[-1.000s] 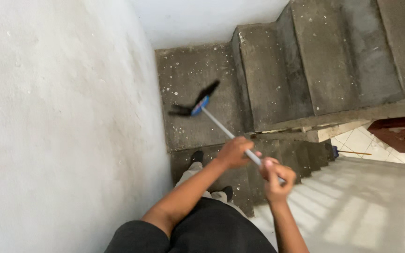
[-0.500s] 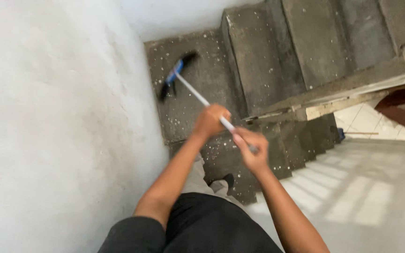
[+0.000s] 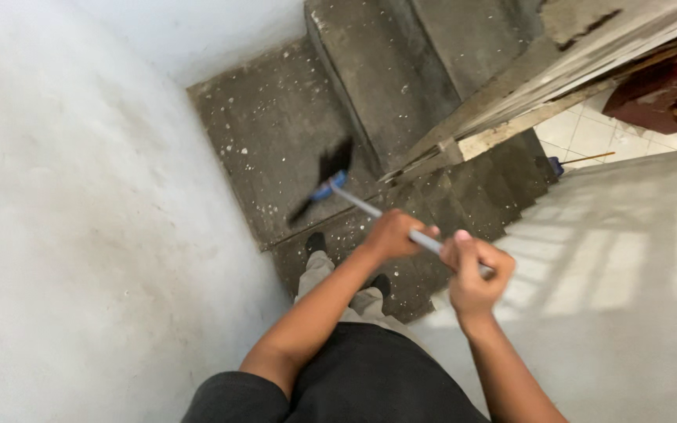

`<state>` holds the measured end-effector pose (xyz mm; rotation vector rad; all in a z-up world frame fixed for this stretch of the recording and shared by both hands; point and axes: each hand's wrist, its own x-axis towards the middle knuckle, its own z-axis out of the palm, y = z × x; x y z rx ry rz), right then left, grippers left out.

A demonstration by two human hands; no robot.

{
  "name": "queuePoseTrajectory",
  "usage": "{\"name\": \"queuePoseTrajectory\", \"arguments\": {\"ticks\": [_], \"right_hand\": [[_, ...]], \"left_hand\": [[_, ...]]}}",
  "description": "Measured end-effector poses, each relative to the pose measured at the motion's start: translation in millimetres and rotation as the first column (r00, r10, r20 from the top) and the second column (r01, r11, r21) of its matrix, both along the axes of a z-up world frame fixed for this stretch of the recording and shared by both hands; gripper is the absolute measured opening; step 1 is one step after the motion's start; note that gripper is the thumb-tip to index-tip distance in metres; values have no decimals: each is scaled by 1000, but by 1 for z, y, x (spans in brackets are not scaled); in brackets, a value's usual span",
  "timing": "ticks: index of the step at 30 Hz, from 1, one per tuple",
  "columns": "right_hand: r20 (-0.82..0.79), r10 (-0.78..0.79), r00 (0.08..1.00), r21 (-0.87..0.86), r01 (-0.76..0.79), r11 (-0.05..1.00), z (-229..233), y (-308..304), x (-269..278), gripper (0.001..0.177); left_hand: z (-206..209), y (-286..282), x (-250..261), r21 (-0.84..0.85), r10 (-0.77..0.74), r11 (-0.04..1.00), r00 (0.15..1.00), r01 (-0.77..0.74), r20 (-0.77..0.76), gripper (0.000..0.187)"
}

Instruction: The person sweeps debris from concrete stairs and a landing using a broom.

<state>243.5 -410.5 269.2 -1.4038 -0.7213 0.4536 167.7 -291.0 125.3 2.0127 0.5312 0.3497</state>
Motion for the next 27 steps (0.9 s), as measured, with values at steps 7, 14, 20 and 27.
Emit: {"name": "queuePoseTrajectory", "arguments": {"ticks": [7,14,20,27], "right_hand": [[-142,194,971,178,-167,970,90,5,-3,45],[-81,133,988,218,-113,970,29,85,-31,44],[196,245,950,-40,-242,969,-104,224,-61,28],[96,507,856,-141,-493,859,-157,283,-123,29]], "left_hand": [[68,11,5,-36,-263,963,959,268,102,37],[51,150,-22,284,-224,945,952,161,207,14],[-67,296,-58,283,41,959,999,-31,-31,34],[-149,340,-148,266,206,951,963,-156,-175,28]]}}
